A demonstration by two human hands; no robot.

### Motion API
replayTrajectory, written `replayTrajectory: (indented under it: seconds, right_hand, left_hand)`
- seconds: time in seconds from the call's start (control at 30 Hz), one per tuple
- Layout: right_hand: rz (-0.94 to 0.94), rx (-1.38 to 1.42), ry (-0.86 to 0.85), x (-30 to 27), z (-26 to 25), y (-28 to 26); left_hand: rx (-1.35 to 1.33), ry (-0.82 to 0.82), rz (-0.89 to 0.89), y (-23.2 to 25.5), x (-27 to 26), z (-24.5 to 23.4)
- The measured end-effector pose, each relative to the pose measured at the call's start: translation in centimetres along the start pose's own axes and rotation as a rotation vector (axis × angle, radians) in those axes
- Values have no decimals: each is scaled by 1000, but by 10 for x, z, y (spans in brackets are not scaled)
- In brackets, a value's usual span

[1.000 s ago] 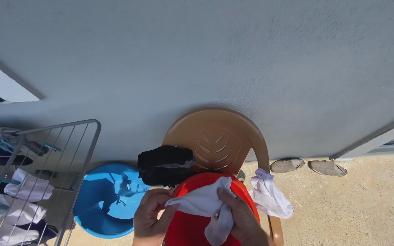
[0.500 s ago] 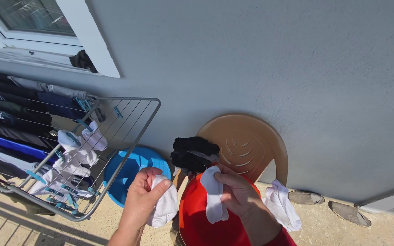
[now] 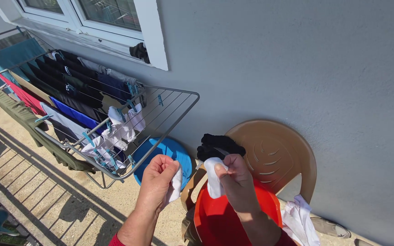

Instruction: The person hangs various small clothing items, including white socks and dark socks, on a metal drying rack using clothespins. They pick up the items from a red basin and a brown chair, unfold them, and secure them to the rack lines.

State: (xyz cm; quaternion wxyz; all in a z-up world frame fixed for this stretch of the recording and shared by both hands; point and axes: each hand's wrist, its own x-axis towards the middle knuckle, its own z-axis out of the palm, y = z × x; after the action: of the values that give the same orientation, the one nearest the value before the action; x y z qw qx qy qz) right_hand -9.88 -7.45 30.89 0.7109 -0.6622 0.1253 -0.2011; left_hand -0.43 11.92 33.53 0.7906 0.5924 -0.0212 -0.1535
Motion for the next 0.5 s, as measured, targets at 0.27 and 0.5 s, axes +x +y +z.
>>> replayTrajectory:
  seconds: [0.27,0.5]
  right_hand:
    - [149,405,-284,5,25,-11]
    - [274,724,-135,40,11,25]
  left_hand:
    - [53,-165,50,15,-26,24]
    - [43,-671,-172,-12,-27,-14]
